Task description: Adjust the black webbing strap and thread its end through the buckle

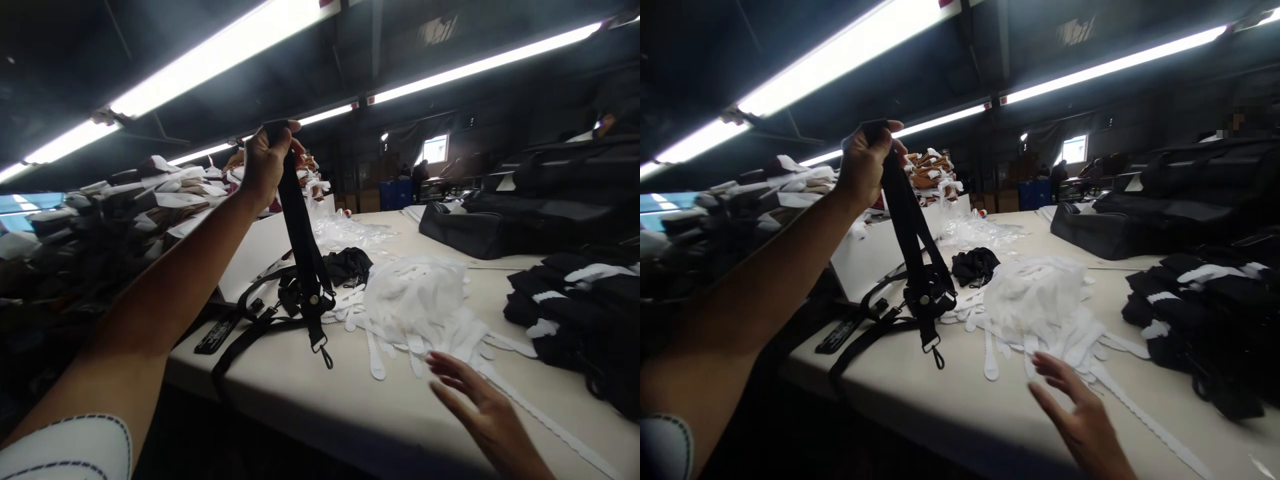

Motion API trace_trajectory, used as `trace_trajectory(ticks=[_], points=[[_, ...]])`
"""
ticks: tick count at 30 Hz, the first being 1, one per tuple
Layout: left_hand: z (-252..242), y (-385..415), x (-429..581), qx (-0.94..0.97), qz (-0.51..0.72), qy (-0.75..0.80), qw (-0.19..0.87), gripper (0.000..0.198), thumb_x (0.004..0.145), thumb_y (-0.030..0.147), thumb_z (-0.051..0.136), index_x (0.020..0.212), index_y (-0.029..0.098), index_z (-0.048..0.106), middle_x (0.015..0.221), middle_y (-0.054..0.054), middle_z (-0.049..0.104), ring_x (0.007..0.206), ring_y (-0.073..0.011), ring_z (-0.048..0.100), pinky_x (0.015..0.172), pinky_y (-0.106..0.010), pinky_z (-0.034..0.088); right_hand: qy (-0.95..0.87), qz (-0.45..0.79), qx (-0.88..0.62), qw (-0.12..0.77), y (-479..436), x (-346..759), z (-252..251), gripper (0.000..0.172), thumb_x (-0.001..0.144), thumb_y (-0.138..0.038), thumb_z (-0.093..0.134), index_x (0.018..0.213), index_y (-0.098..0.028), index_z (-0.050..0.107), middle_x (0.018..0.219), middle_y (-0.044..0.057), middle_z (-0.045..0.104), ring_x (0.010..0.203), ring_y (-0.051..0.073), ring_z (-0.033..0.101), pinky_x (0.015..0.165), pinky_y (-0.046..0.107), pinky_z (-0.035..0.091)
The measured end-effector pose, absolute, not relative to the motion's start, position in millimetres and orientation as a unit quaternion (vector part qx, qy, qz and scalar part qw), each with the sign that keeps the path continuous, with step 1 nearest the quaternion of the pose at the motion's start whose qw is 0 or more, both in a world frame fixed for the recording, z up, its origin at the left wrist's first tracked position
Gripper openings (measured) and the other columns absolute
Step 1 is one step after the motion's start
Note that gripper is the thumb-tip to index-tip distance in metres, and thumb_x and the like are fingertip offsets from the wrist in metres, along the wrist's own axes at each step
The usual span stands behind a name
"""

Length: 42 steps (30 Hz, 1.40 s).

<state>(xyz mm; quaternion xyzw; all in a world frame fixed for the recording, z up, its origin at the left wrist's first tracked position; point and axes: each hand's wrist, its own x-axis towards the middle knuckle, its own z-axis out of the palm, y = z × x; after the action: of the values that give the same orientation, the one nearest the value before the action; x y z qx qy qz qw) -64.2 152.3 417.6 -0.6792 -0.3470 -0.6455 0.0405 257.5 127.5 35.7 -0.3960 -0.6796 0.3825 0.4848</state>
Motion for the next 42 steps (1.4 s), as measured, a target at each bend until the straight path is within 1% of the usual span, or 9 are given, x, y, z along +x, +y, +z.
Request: trace_trajectory(ticks=[4,7,11,15,23,28,34,38,42], points=[[411.2,130.9,-24.4,-0.717,-0.612,-0.331,0.037,0.036,0.097,0.018,0.035,0.119,-0.004,0.052,0.066,0.007,0.059,0.056,-0.0014,0.059,0.067,-0.022,0.049,-0.717,0.503,-0.23,0.424,127.6,166.4,78.4,0.091,0.071,-0.051,0.079,0.148,-0.026,0.036,0.143,0.013,0.052,0.134,0.031,0.046,0.112,0.053,0.037],[407.7,117.8,-10.8,-0.745,-0.591,-0.297,0.082,0.022,0.096,0.018,0.047,0.108,0.006,0.061,0.065,0.006,0.062,0.056,-0.005,0.06,0.062,-0.022,0.051,-0.67,0.606,-0.147,0.402,127.1,123.5,96.8,0.098,0.067,-0.045,0.084,0.148,-0.024,0.033,0.13,0.013,0.06,0.126,0.029,0.053,0.109,0.05,0.039],[401.1,115.1,-17.9,-0.759,-0.583,-0.271,0.1,0.013,0.096,0.019,0.053,0.098,0.015,0.065,0.064,0.003,0.064,0.055,-0.0087,0.061,0.058,-0.025,0.052,-0.585,0.714,-0.105,0.371,118.1,107.6,103.2,0.064,0.074,-0.041,0.08,0.13,-0.02,0.056,0.084,0.003,0.07,0.084,0.021,0.066,0.086,0.041,0.05],[387.9,124.5,-39.5,-0.735,-0.6,-0.306,0.081,0.011,0.095,0.016,0.053,0.097,0.016,0.065,0.065,0.003,0.064,0.056,-0.0098,0.061,0.057,-0.027,0.053,-0.597,0.7,-0.129,0.37,108.4,111.7,99.3,0.029,0.077,-0.041,0.076,0.095,-0.019,0.071,0.086,0.003,0.068,0.083,0.019,0.063,0.083,0.036,0.049],[378.1,126.0,-33.7,-0.729,-0.6,-0.321,0.069,0.013,0.098,0.014,0.046,0.102,0.013,0.058,0.066,0.004,0.061,0.055,-0.0077,0.059,0.057,-0.024,0.051,-0.678,0.579,-0.187,0.412,125.4,57.9,78.5,0.067,0.067,-0.038,0.083,0.128,-0.026,0.057,0.116,0.007,0.063,0.104,0.024,0.061,0.087,0.037,0.05],[376.9,130.7,-29.1,-0.738,-0.597,-0.303,0.087,0.013,0.096,0.01,0.048,0.098,0.014,0.061,0.063,0.003,0.061,0.055,-0.0098,0.059,0.057,-0.026,0.051,-0.599,0.686,-0.114,0.397,118.7,27.6,78.3,0.04,0.072,-0.046,0.079,0.099,-0.017,0.068,0.087,0.004,0.068,0.079,0.019,0.064,0.075,0.033,0.051],[344.0,166.2,-105.0,-0.657,-0.547,-0.474,0.209,0.012,0.092,0.022,0.057,0.089,0.014,0.066,0.061,0.001,0.063,0.056,-0.0134,0.06,0.063,-0.029,0.05,-0.6,0.674,-0.14,0.408,86.1,69.2,82.3,0.032,0.077,-0.046,0.074,0.089,-0.018,0.066,0.081,0.003,0.068,0.073,0.017,0.061,0.064,0.028,0.049],[279.1,162.9,-139.0,-0.639,-0.303,-0.699,0.105,0.028,0.076,0.032,0.075,0.057,0.014,0.065,0.044,-0.001,0.055,0.055,-0.0197,0.06,0.064,-0.033,0.049,-0.613,0.643,-0.181,0.423,73.8,103.3,88.8,0.03,0.079,-0.045,0.072,0.083,-0.017,0.065,0.075,0.002,0.066,0.068,0.015,0.057,0.061,0.026,0.044],[199.7,116.9,-103.7,-0.695,-0.319,-0.643,0.04,0.012,0.076,0.029,0.075,0.082,0.018,0.075,0.074,-0.004,0.072,0.073,-0.0205,0.066,0.072,-0.032,0.052,-0.629,0.612,-0.223,0.425,75.2,126.0,83.2,0.028,0.079,-0.043,0.073,0.08,-0.016,0.066,0.073,0.001,0.063,0.069,0.016,0.057,0.062,0.027,0.044]])
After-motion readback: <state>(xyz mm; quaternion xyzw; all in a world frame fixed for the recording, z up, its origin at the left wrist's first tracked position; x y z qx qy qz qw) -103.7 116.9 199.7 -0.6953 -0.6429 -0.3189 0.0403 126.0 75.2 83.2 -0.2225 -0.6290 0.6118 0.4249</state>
